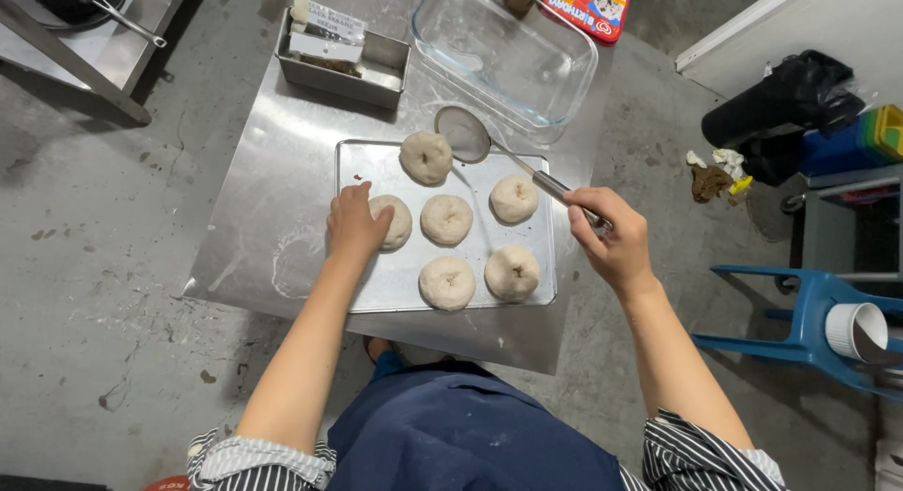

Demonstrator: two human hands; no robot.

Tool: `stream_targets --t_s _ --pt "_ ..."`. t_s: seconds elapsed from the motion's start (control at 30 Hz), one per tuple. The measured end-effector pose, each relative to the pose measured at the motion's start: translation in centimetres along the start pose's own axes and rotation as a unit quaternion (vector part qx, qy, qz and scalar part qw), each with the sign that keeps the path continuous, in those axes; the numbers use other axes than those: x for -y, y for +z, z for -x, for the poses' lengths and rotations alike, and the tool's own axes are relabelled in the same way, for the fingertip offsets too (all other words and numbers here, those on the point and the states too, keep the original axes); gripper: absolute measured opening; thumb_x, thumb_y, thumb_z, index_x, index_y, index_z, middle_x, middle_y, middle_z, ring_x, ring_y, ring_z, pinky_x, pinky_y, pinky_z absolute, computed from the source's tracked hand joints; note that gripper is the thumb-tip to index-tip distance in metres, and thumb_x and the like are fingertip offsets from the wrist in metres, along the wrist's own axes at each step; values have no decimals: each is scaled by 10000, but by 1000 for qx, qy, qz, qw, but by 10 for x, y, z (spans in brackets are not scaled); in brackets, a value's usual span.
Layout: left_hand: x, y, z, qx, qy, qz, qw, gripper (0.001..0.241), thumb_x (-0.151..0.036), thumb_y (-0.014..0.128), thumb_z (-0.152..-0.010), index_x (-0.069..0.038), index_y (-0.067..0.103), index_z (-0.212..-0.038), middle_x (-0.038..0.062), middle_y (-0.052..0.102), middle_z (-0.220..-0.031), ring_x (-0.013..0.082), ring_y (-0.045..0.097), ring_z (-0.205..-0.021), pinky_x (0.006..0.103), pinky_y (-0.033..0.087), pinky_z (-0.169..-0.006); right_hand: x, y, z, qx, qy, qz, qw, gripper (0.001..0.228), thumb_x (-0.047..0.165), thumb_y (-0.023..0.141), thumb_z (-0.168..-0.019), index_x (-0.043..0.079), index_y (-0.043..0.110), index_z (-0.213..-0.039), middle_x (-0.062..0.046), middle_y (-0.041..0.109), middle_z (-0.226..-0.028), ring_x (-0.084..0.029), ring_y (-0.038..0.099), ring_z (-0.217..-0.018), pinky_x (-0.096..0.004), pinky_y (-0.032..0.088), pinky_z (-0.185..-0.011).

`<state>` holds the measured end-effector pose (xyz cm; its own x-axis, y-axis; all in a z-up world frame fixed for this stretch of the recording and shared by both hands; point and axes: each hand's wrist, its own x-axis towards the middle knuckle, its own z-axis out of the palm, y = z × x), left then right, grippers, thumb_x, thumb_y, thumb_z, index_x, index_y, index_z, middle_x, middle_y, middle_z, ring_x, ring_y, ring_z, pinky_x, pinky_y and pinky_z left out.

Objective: Boiling bagel dough pieces in a pot on a gas stove and placing them on a tray.

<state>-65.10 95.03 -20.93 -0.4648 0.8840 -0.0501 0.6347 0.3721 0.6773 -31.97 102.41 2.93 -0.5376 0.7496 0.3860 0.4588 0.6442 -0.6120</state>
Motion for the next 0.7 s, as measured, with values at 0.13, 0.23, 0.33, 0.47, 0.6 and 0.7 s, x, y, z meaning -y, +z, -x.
stream_targets --t_s 0.13,0.23,0.33,0.47,0.6,0.7 --pt "-6 1 -7 17 -10 -13 1000 623 -380 743 -872 -81 581 -1394 167 551 -1390 393 490 -1272 545 412 -1039 -32 10 4 -18 96 -47 994 150 79 675 -1009 -12 719 -1120 -103 735 -997 -160 694 -872 -271 546 -756" --pt "-7 2 -12 36 -20 -28 999 584 -403 719 -899 -90 599 -1377 177 553 -1381 400 499 -1260 554 418 -1033 -64 19 5 -42 157 -161 973 170 120 637 -1046 -13 701 -1132 -82 737 -982 -148 730 -880 -271 588 -786" --pt "-12 -5 -13 52 -30 -36 998 535 -420 691 -916 -108 623 -1345 173 574 -1350 394 524 -1240 576 430 -1005 -89 24 6 -42 186 -239 952 177 139 619 -1064 -10 688 -1129 -75 739 -962 -153 737 -854 -281 616 -794" --pt "-12 -10 -9 83 -54 -55 994 481 -424 667 -913 -126 649 -1290 145 614 -1282 364 578 -1196 601 447 -970 -92 20 -4 2 155 -242 958 179 125 635 -1072 -28 686 -1150 -88 725 -998 -163 713 -906 -278 588 -816" --pt "-2 -5 -4 101 -64 -70 990 440 -387 669 -900 -136 673 -1261 154 605 -1270 374 572 -1187 600 444 -959 -62 1 -15 2 122 -161 980 182 123 652 -1079 -37 693 -1153 -94 714 -1022 -171 709 -935 -282 575 -824" --pt "-3 -10 -5 91 -61 -69 992 421 -369 666 -915 -115 686 -1250 177 601 -1292 395 580 -1190 567 472 -972 -38 -15 -17 -28 100 -195 975 191 122 643 -1099 -47 671 -1182 -97 706 -1074 -165 711 -972 -295 593 -892"
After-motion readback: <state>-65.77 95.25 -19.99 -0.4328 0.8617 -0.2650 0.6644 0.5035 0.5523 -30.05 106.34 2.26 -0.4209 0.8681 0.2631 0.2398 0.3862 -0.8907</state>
